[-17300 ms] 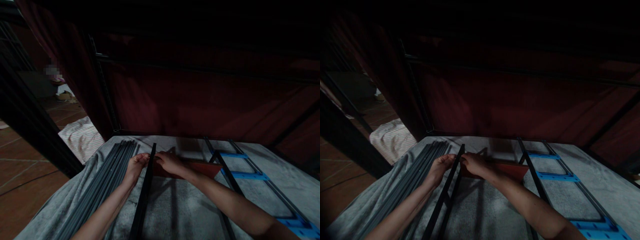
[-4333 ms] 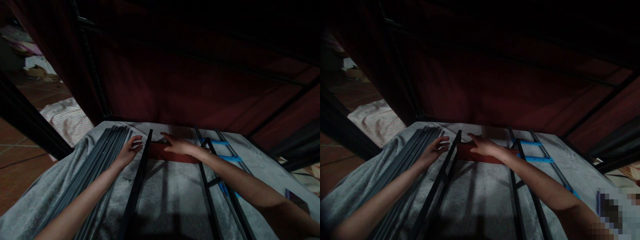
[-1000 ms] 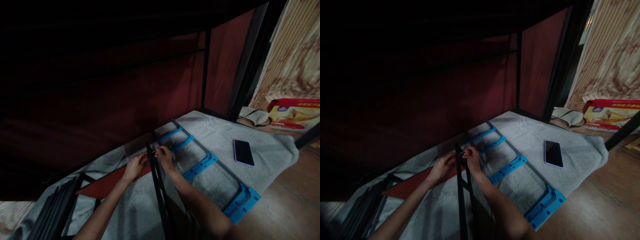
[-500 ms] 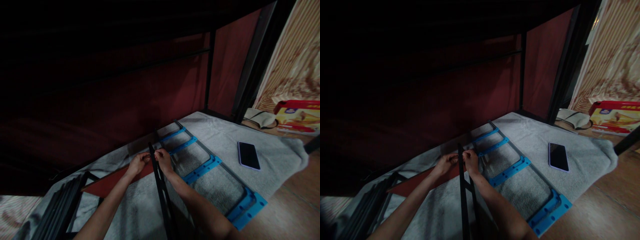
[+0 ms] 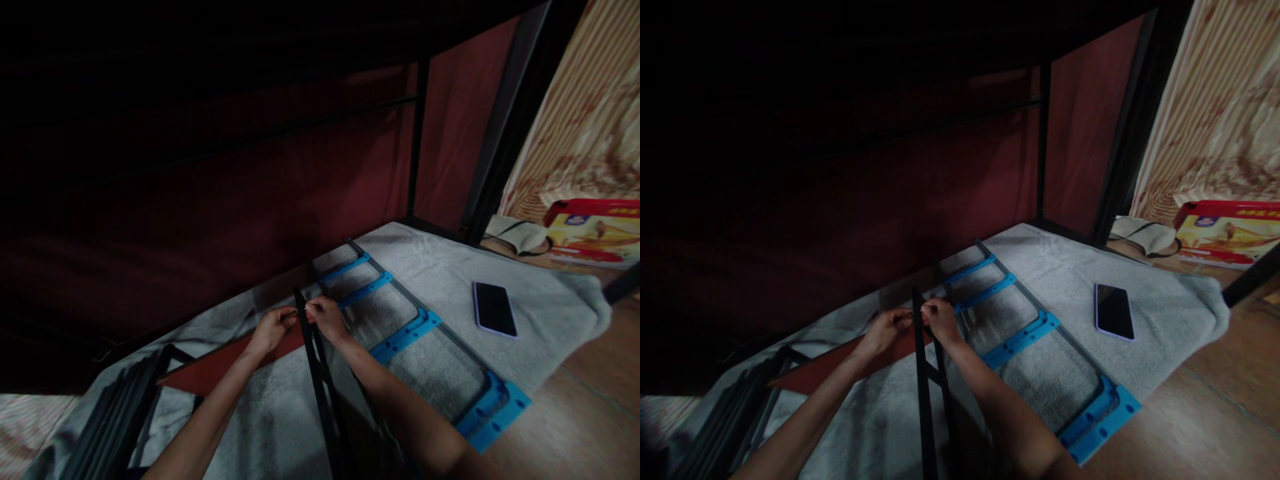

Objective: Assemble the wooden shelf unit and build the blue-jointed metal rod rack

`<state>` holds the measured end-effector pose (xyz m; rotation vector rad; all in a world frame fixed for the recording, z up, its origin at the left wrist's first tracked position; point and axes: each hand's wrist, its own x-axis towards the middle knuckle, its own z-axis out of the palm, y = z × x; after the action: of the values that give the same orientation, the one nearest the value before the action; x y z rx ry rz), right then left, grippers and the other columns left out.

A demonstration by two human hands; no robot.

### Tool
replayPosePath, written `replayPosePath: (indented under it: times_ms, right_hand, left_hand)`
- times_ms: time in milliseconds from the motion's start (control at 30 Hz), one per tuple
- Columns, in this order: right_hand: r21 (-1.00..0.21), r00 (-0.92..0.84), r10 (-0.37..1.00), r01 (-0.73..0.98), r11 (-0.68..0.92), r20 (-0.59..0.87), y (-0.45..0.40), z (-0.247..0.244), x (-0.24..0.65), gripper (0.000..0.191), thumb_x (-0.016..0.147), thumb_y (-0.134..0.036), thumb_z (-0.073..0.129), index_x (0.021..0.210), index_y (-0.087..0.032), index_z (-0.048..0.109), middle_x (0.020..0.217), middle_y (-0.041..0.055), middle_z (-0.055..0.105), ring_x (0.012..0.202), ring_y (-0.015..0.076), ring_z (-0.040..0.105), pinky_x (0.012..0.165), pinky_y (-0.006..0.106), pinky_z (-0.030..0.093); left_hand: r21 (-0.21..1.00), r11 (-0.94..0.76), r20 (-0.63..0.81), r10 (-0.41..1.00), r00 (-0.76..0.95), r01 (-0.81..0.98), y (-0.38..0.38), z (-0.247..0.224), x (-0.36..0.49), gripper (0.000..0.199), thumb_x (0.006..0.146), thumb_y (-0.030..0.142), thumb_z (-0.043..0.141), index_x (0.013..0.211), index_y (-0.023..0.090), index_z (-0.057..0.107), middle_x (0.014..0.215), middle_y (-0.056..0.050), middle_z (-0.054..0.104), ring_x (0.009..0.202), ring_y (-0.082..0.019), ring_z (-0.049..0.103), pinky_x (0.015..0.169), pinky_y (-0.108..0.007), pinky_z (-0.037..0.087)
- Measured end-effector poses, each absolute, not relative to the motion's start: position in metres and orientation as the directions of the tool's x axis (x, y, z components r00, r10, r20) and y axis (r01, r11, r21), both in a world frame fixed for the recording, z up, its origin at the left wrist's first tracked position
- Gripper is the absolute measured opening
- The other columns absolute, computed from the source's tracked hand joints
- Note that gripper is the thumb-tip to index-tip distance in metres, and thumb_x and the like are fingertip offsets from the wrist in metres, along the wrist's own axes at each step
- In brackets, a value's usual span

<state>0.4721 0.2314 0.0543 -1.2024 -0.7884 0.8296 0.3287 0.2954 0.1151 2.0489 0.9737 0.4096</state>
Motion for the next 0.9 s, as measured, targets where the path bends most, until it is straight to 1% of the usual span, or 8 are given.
replayPosePath:
  times_ms: [133, 267, 367, 467, 567, 700, 800, 900]
  right_hand:
    - [-0.986, 0.489, 0.867, -0.074, 0.152, 0.097, 0.230, 0.057, 0.471, 0.011, 0.083, -0.023, 0.057, 0.074, -0.020, 0.063, 0.067, -0.0020, 0.066, 0.063, 0.0142, 0.066, 0.057, 0.022, 0.053]
    - [-0.996, 0.485, 0.870, 0.017, 0.087, 0.084, 0.230, 0.058, 0.471, 0.017, 0.088, -0.026, 0.055, 0.073, -0.020, 0.062, 0.064, -0.0020, 0.065, 0.063, 0.0138, 0.065, 0.058, 0.021, 0.051]
    - [-0.992, 0.488, 0.870, 0.129, 0.010, 0.072, 0.231, 0.059, 0.470, 0.021, 0.092, -0.030, 0.053, 0.076, -0.020, 0.062, 0.068, -0.0012, 0.067, 0.064, 0.0131, 0.065, 0.060, 0.021, 0.048]
    - [-0.945, 0.504, 0.857, 0.320, -0.071, 0.106, 0.232, 0.060, 0.468, 0.026, 0.096, -0.034, 0.051, 0.077, -0.020, 0.063, 0.077, 0.0013, 0.070, 0.072, 0.0141, 0.066, 0.068, 0.021, 0.047]
    - [-0.871, 0.500, 0.855, 0.472, -0.133, 0.140, 0.232, 0.061, 0.464, 0.033, 0.101, -0.036, 0.042, 0.085, -0.020, 0.066, 0.087, 0.0041, 0.073, 0.080, 0.0157, 0.068, 0.072, 0.022, 0.045]
    - [-0.769, 0.484, 0.860, 0.608, -0.197, 0.162, 0.232, 0.063, 0.458, 0.044, 0.105, -0.039, 0.030, 0.098, -0.021, 0.069, 0.095, 0.0066, 0.075, 0.087, 0.0172, 0.070, 0.073, 0.022, 0.045]
    - [-0.716, 0.499, 0.855, 0.647, -0.262, 0.139, 0.233, 0.065, 0.457, 0.051, 0.105, -0.042, 0.027, 0.098, -0.020, 0.072, 0.095, 0.0089, 0.076, 0.087, 0.0195, 0.071, 0.071, 0.024, 0.046]
    - [-0.695, 0.509, 0.855, 0.651, -0.306, 0.100, 0.234, 0.067, 0.457, 0.056, 0.105, -0.043, 0.024, 0.093, -0.019, 0.073, 0.093, 0.0120, 0.076, 0.086, 0.0222, 0.072, 0.071, 0.027, 0.048]
  left_hand:
    - [0.750, -0.415, -0.037, 0.751, 0.660, 0.514, 0.296, 0.113, 0.326, 0.033, 0.077, 0.035, 0.060, 0.097, 0.014, 0.075, 0.086, -0.008, 0.074, 0.073, -0.020, 0.062, 0.071, -0.031, 0.049]
    - [0.746, -0.433, -0.004, 0.757, 0.653, 0.507, 0.296, 0.110, 0.325, 0.031, 0.077, 0.032, 0.061, 0.101, 0.016, 0.072, 0.089, -0.007, 0.074, 0.080, -0.021, 0.065, 0.076, -0.031, 0.050]
    - [0.749, -0.424, 0.032, 0.791, 0.612, 0.509, 0.295, 0.108, 0.324, 0.040, 0.078, 0.029, 0.061, 0.115, 0.018, 0.066, 0.090, -0.005, 0.074, 0.079, -0.020, 0.066, 0.076, -0.032, 0.051]
    - [0.744, -0.431, 0.038, 0.790, 0.612, 0.510, 0.294, 0.108, 0.324, 0.052, 0.079, 0.027, 0.060, 0.130, 0.020, 0.058, 0.094, -0.005, 0.075, 0.080, -0.020, 0.067, 0.078, -0.033, 0.052]
    - [0.712, -0.466, 0.042, 0.775, 0.631, 0.525, 0.295, 0.107, 0.323, 0.055, 0.081, 0.025, 0.059, 0.135, 0.022, 0.057, 0.106, -0.007, 0.075, 0.094, -0.022, 0.068, 0.087, -0.036, 0.052]
    - [0.603, -0.561, 0.050, 0.736, 0.675, 0.567, 0.298, 0.106, 0.322, 0.055, 0.085, 0.024, 0.056, 0.139, 0.028, 0.055, 0.123, -0.006, 0.070, 0.116, -0.024, 0.063, 0.100, -0.038, 0.047]
    - [0.518, -0.617, 0.029, 0.704, 0.709, 0.592, 0.299, 0.109, 0.323, 0.056, 0.088, 0.024, 0.053, 0.143, 0.027, 0.051, 0.134, -0.007, 0.064, 0.125, -0.025, 0.058, 0.105, -0.038, 0.044]
    - [0.475, -0.624, -0.002, 0.704, 0.710, 0.620, 0.298, 0.113, 0.325, 0.055, 0.089, 0.025, 0.052, 0.144, 0.025, 0.049, 0.135, -0.008, 0.064, 0.125, -0.025, 0.058, 0.104, -0.038, 0.044]
